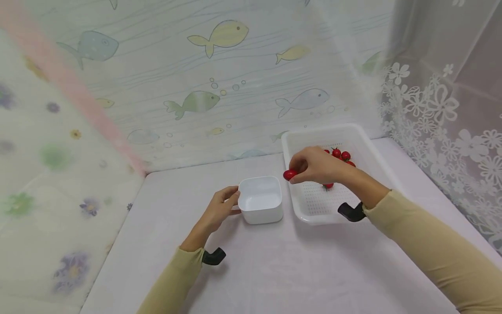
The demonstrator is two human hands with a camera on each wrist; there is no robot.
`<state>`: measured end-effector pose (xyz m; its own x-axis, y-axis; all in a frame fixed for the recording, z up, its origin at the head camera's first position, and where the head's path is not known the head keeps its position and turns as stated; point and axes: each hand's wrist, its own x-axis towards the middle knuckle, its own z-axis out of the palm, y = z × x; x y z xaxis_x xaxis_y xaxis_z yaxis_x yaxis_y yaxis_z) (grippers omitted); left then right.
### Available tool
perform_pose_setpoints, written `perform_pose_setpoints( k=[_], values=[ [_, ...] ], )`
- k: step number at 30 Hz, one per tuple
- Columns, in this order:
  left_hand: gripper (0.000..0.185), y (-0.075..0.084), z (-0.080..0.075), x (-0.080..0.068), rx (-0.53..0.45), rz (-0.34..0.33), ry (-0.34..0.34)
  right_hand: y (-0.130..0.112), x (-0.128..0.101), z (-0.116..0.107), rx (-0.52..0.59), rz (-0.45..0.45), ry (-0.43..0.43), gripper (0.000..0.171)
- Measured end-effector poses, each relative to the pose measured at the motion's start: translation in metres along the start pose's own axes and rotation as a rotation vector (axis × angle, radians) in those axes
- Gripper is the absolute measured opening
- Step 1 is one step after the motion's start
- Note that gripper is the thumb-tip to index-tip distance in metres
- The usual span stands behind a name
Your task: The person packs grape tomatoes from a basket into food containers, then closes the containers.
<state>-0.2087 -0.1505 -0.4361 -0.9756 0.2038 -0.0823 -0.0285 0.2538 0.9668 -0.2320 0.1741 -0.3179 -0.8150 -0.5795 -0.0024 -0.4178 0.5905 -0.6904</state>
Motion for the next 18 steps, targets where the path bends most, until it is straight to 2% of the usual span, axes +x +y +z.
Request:
perform_pose_setpoints(
  k=[11, 18],
  values=[
    [0.042, 0.001, -0.001, 0.000, -0.008, -0.003, -0.001, -0.015, 0.021, 0.031, 0.010, -0.009, 0.035, 0.025],
    [0.042, 0.002, 0.000, -0.001, -0.002, 0.006, -0.001, -0.026, 0.036, 0.058, 0.048, 0.031, 0.069, 0.026]
  ],
)
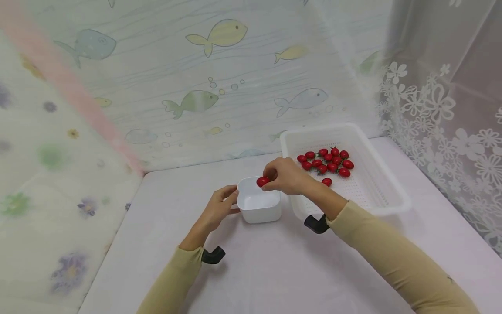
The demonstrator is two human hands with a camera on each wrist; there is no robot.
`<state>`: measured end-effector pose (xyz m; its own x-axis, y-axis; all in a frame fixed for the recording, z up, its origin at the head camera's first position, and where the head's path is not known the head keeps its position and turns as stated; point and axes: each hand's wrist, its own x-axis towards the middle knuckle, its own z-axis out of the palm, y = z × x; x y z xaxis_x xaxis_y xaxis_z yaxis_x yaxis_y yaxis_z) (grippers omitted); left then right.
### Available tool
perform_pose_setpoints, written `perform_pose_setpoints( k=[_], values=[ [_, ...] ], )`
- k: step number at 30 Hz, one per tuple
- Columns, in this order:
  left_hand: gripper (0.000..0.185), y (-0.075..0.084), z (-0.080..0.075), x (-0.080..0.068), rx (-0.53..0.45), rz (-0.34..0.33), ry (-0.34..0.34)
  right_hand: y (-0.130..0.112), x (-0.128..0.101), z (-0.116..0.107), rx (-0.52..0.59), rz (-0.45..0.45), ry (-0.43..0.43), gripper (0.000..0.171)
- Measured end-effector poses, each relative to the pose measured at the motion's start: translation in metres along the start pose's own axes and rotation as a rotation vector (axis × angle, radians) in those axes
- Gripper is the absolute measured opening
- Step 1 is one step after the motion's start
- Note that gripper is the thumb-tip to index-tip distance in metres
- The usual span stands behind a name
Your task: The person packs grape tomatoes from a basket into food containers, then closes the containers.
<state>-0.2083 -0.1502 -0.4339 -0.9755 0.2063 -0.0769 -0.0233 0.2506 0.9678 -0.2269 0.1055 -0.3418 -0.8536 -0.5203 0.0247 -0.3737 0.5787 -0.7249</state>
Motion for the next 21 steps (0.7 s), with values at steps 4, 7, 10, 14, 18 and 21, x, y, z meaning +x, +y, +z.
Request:
perform_pose_setpoints(
  k=[4, 7, 10, 14, 18, 21],
  values=[
    [0.042, 0.001, 0.000, 0.000, 0.013, 0.008, -0.003, -0.006, 0.006, 0.019, 0.010, 0.009, 0.019, 0.025],
    [0.043, 0.001, 0.000, 0.000, 0.017, 0.010, -0.006, -0.007, 0.011, 0.032, -0.003, 0.022, 0.046, 0.024],
    [0.043, 0.002, 0.000, 0.000, 0.008, 0.010, -0.008, -0.006, 0.017, 0.044, -0.032, 0.039, 0.077, 0.023],
    [0.042, 0.001, 0.000, 0.000, -0.001, 0.016, -0.008, 0.000, 0.026, 0.061, -0.075, 0.041, 0.098, 0.022],
    [0.043, 0.000, 0.000, 0.000, -0.009, 0.026, -0.014, 0.004, 0.034, 0.074, -0.124, 0.046, 0.114, 0.019],
    [0.042, 0.001, 0.001, 0.001, -0.019, 0.021, -0.015, 0.005, 0.039, 0.081, -0.193, 0.048, 0.127, 0.016]
  ],
)
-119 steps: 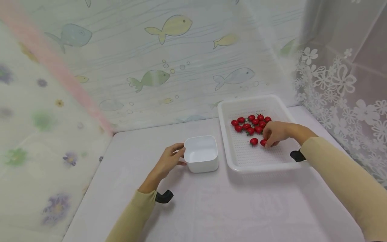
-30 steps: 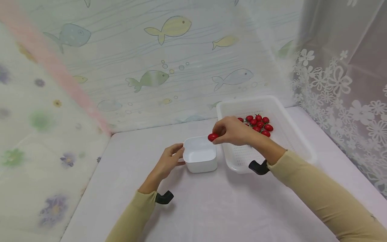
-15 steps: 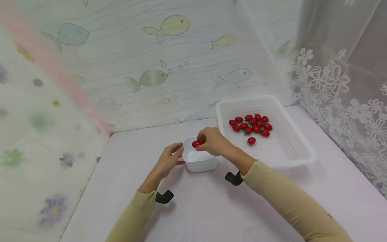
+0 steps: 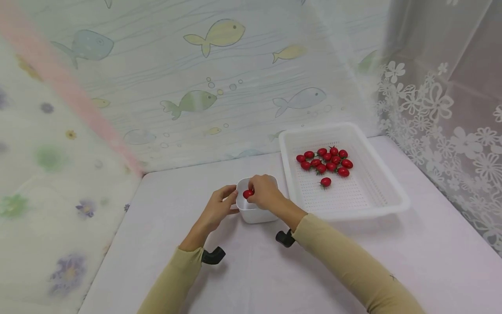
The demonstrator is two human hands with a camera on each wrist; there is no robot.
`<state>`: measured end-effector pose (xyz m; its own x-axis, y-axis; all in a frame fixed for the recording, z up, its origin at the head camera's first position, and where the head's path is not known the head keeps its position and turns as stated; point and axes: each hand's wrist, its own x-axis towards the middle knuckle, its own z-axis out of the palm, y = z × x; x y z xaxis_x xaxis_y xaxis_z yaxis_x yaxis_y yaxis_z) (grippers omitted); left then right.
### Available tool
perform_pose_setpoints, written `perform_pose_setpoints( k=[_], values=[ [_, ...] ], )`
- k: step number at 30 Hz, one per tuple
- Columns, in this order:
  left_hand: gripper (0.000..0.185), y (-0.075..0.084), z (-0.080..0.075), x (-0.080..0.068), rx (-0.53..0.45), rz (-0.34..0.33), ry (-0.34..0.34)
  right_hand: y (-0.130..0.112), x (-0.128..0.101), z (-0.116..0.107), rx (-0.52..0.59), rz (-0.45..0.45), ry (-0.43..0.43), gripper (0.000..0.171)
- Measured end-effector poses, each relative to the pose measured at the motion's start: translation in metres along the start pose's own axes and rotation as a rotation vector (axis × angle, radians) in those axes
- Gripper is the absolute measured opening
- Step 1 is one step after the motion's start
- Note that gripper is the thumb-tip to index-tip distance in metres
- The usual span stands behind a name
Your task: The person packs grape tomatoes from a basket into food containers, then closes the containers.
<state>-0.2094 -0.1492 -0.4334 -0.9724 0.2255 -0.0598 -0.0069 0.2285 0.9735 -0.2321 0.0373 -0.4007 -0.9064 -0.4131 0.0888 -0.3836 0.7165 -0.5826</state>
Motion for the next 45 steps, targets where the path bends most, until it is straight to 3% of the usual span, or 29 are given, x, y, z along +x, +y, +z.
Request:
perform_pose_setpoints(
  k=[8, 10, 16, 26, 35, 45],
  values=[
    [0.039, 0.015, 0.004, -0.008, 0.007, -0.008, 0.013, -0.004, 0.003, 0.012, -0.144, 0.015, 0.052, 0.019],
    [0.039, 0.017, 0.004, -0.009, 0.008, -0.007, 0.017, -0.004, 0.003, 0.014, -0.134, 0.017, 0.055, 0.019],
    [0.040, 0.000, 0.001, 0.002, -0.015, -0.012, 0.009, -0.003, 0.006, 0.017, -0.079, 0.062, 0.035, 0.016],
    [0.038, -0.002, 0.001, 0.001, -0.011, -0.008, 0.011, -0.001, 0.011, 0.018, -0.052, 0.127, -0.017, 0.016],
    [0.042, -0.003, 0.001, -0.004, 0.009, -0.013, 0.017, -0.001, 0.011, 0.022, 0.051, 0.134, -0.085, 0.015],
    [0.042, -0.001, -0.001, -0.004, 0.012, -0.028, 0.019, -0.003, 0.015, 0.022, 0.030, 0.087, -0.147, 0.012]
  ],
)
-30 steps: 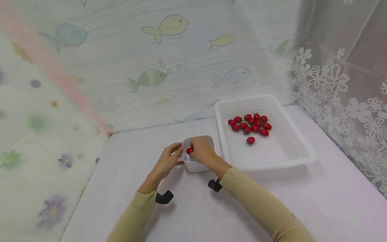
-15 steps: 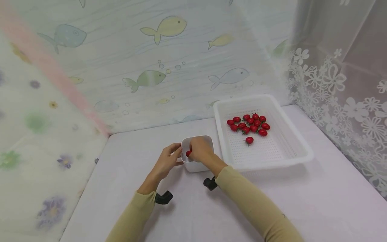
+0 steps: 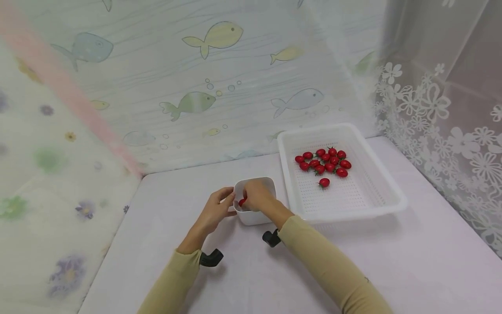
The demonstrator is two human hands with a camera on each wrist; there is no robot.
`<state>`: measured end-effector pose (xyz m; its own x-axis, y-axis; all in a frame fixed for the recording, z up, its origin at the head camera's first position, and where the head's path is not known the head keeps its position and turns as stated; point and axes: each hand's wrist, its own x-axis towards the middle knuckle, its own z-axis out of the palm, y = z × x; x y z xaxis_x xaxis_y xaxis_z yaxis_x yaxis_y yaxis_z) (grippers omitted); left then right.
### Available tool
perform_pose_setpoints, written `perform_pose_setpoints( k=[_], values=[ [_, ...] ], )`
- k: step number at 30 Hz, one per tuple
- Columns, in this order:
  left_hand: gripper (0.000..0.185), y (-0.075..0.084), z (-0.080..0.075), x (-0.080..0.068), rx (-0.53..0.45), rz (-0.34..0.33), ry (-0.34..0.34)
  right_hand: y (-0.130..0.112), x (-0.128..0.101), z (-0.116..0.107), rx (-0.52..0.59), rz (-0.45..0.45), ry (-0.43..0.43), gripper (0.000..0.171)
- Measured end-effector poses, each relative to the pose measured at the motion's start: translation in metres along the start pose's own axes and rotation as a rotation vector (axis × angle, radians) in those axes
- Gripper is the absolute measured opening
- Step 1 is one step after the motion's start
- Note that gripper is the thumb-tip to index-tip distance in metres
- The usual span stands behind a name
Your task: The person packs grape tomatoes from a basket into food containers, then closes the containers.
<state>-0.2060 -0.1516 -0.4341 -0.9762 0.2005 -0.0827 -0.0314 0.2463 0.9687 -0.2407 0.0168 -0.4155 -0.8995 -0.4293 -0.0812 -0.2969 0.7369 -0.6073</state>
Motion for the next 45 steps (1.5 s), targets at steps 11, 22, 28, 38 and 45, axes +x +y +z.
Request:
perform_pose_setpoints(
  k=[11, 22, 28, 38, 45],
  values=[
    [0.042, 0.000, -0.004, -0.006, -0.005, 0.006, -0.002, -0.008, -0.003, 0.000, -0.015, -0.021, -0.036, 0.012],
    [0.039, -0.003, -0.007, -0.008, 0.007, 0.015, 0.001, -0.013, -0.005, 0.003, 0.002, -0.047, -0.043, 0.013],
    [0.041, -0.003, -0.006, -0.010, 0.002, 0.012, -0.002, -0.014, -0.007, 0.002, -0.021, -0.028, -0.070, 0.019],
    [0.039, -0.003, -0.005, -0.010, 0.015, 0.032, 0.007, -0.020, -0.029, -0.021, -0.232, -0.007, -0.066, 0.033],
    [0.040, -0.004, -0.005, -0.009, 0.036, 0.012, 0.022, -0.024, -0.055, -0.061, -0.251, -0.018, -0.067, 0.037]
  ],
)
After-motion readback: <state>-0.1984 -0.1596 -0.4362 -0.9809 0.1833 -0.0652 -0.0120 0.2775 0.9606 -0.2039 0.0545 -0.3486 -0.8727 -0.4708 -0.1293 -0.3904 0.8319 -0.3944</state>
